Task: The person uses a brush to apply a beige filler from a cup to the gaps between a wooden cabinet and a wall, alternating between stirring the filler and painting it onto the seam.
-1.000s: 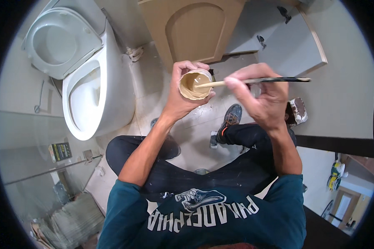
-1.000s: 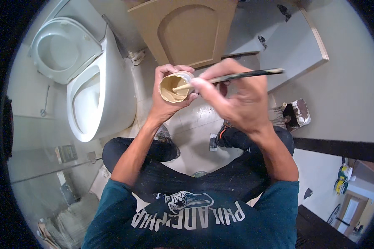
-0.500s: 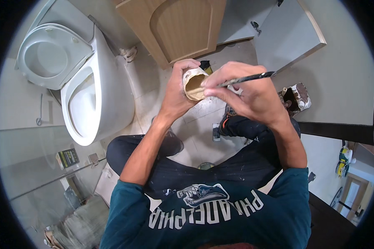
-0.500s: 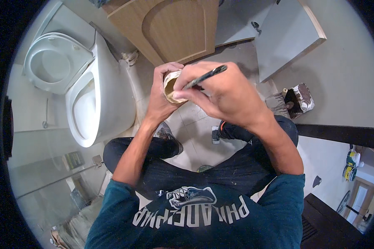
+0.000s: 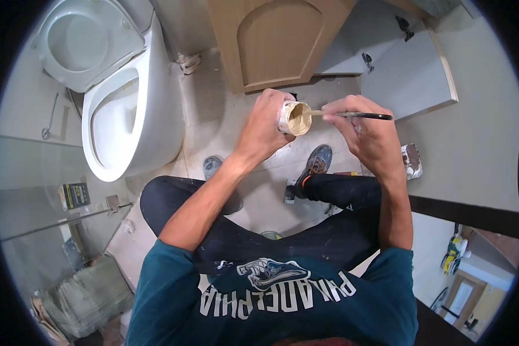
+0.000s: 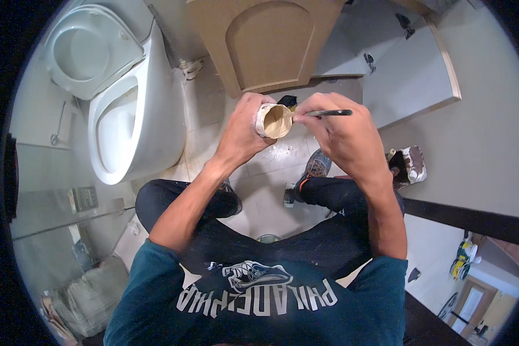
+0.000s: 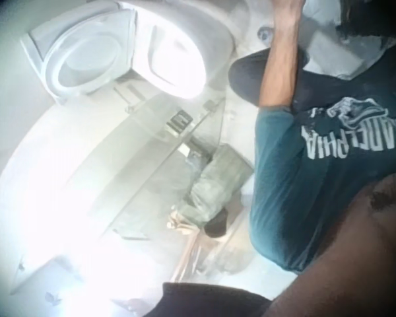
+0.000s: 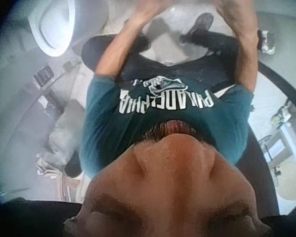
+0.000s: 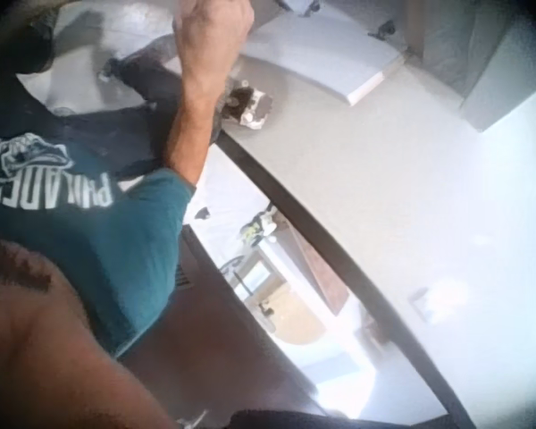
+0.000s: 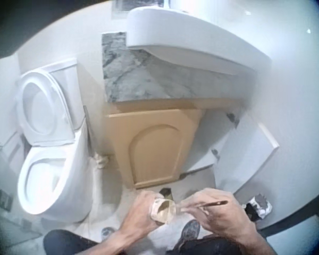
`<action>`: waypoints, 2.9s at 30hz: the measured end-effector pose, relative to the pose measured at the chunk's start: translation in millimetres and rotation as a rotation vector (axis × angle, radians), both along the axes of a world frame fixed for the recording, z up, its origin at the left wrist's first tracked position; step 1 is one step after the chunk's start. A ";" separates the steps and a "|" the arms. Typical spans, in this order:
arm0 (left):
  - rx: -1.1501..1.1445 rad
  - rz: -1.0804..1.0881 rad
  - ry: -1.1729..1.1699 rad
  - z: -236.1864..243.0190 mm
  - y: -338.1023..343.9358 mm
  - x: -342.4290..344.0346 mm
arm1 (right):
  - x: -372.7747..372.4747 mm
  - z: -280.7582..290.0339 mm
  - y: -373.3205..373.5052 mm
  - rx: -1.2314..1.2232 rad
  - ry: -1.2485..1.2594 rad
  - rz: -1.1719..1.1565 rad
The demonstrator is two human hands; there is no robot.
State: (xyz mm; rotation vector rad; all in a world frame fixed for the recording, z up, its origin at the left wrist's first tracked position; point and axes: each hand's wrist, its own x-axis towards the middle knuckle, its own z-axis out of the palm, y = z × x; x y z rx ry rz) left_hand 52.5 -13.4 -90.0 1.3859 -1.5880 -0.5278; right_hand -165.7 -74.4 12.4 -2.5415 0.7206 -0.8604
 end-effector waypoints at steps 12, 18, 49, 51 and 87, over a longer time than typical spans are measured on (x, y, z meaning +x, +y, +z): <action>0.416 -0.011 0.762 -34.1 -30.4 13.0 | -9.8 -31.6 -64.8 0.788 -0.593 -0.216; 0.489 -0.080 0.855 -21.8 -40.1 6.6 | -21.8 -29.8 -84.6 0.987 -0.718 -0.228; 0.393 -0.381 0.474 23.9 -25.3 2.7 | -45.7 -37.0 -92.1 0.812 -0.595 -0.373; 0.322 -0.378 0.446 25.4 -27.0 -1.3 | -50.6 -44.1 -95.9 0.811 -0.643 -0.403; -0.044 -0.288 0.670 113.1 -10.0 -69.7 | 14.0 -251.0 -154.5 0.281 -0.193 -0.598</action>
